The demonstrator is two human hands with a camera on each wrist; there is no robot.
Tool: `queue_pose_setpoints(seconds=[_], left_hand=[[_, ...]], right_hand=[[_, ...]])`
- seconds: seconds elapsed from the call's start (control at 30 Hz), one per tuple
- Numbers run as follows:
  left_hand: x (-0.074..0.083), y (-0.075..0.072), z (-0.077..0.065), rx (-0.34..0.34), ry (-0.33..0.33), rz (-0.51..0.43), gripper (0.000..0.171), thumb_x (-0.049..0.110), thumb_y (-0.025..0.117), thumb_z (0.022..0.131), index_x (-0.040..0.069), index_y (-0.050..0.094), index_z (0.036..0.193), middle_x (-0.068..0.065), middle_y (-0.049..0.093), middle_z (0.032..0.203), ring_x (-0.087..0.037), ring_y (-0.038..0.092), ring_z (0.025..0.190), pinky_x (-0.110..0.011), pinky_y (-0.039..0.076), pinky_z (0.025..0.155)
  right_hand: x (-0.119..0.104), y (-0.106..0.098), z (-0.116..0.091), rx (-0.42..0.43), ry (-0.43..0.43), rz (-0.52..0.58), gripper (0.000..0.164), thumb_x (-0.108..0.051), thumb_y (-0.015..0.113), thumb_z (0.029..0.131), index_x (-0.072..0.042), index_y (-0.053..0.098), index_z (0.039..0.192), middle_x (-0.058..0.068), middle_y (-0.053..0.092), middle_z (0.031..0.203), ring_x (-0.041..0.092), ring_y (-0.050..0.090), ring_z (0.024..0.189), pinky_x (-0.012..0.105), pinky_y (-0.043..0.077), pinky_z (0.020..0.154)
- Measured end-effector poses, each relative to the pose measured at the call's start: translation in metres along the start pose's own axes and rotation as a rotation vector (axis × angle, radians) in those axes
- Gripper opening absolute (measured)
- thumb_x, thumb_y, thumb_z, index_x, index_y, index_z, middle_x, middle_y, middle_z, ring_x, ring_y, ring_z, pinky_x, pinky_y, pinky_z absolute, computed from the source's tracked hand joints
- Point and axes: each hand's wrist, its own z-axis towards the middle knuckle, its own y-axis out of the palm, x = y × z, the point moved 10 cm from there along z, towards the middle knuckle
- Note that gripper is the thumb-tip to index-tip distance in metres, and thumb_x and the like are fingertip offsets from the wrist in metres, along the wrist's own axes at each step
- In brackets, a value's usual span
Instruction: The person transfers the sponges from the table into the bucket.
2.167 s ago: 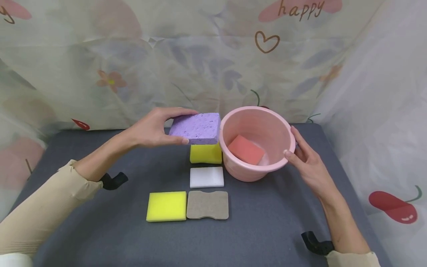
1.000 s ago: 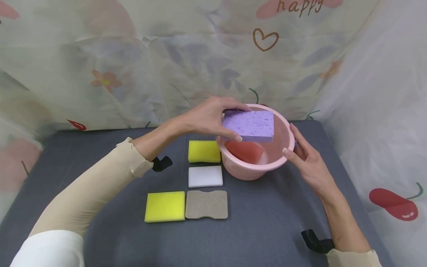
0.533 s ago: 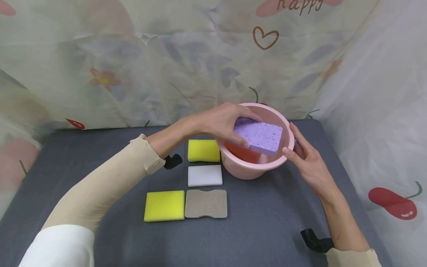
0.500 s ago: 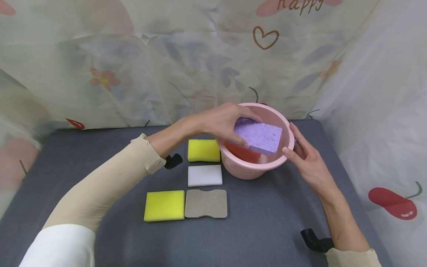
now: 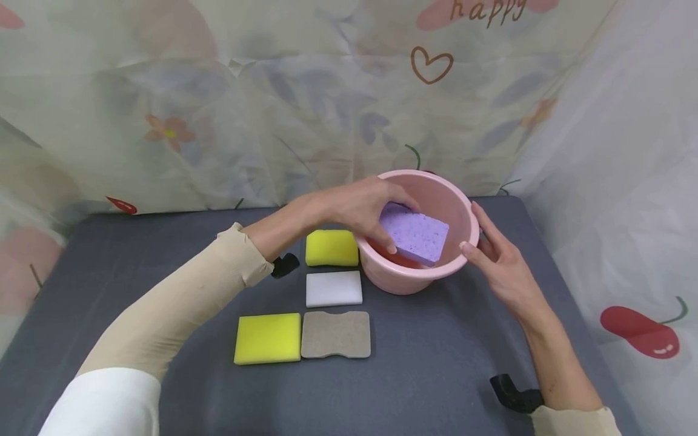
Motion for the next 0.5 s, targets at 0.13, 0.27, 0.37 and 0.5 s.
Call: queue_pose_setpoints(seconds=[0.13,0.27,0.37,0.5], left_hand=[[0.0005,0.0006,-0.0006,0.005,0.013,-0.023,0.067,0.038,0.085,0.077,0.012,0.062,0.134,0.000,0.064,0.125,-0.009,0.057,0.110,-0.015,0.042,0.091],[0.0006,0.0012,-0.0012,0.007,0.021,-0.057,0.067,0.036,0.085,0.078,0.010,0.060,0.135,0.000,0.064,0.121,-0.011,0.059,0.110,-0.016,0.044,0.090],[0.0008,0.0005,-0.0027,0.022,0.027,-0.076,0.067,0.036,0.084,0.079,0.011,0.060,0.135,0.001,0.063,0.122,-0.009,0.058,0.109,-0.017,0.044,0.091],[0.0019,-0.0026,-0.0075,0.059,0.050,-0.116,0.065,0.036,0.084,0.080,0.011,0.060,0.135,0.001,0.063,0.125,-0.007,0.058,0.109,-0.018,0.044,0.092]], right_hand=[[-0.0025,0.0001,-0.0015,-0.006,-0.033,0.051,0.073,-0.005,0.055,0.101,-0.028,0.019,0.160,0.005,0.019,0.164,0.003,0.043,0.132,0.010,0.043,0.090],[-0.0015,0.0003,-0.0013,-0.004,-0.022,0.041,0.074,-0.007,0.056,0.101,-0.031,0.018,0.160,0.005,0.019,0.164,0.009,0.040,0.136,0.009,0.043,0.090],[-0.0002,0.0007,-0.0005,-0.001,-0.004,0.015,0.074,-0.009,0.056,0.102,-0.034,0.017,0.159,0.004,0.019,0.164,0.014,0.037,0.139,0.009,0.042,0.090],[-0.0002,0.0011,-0.0002,0.002,0.002,0.004,0.074,-0.010,0.056,0.102,-0.034,0.017,0.159,0.004,0.019,0.165,0.014,0.037,0.139,0.009,0.043,0.090]])
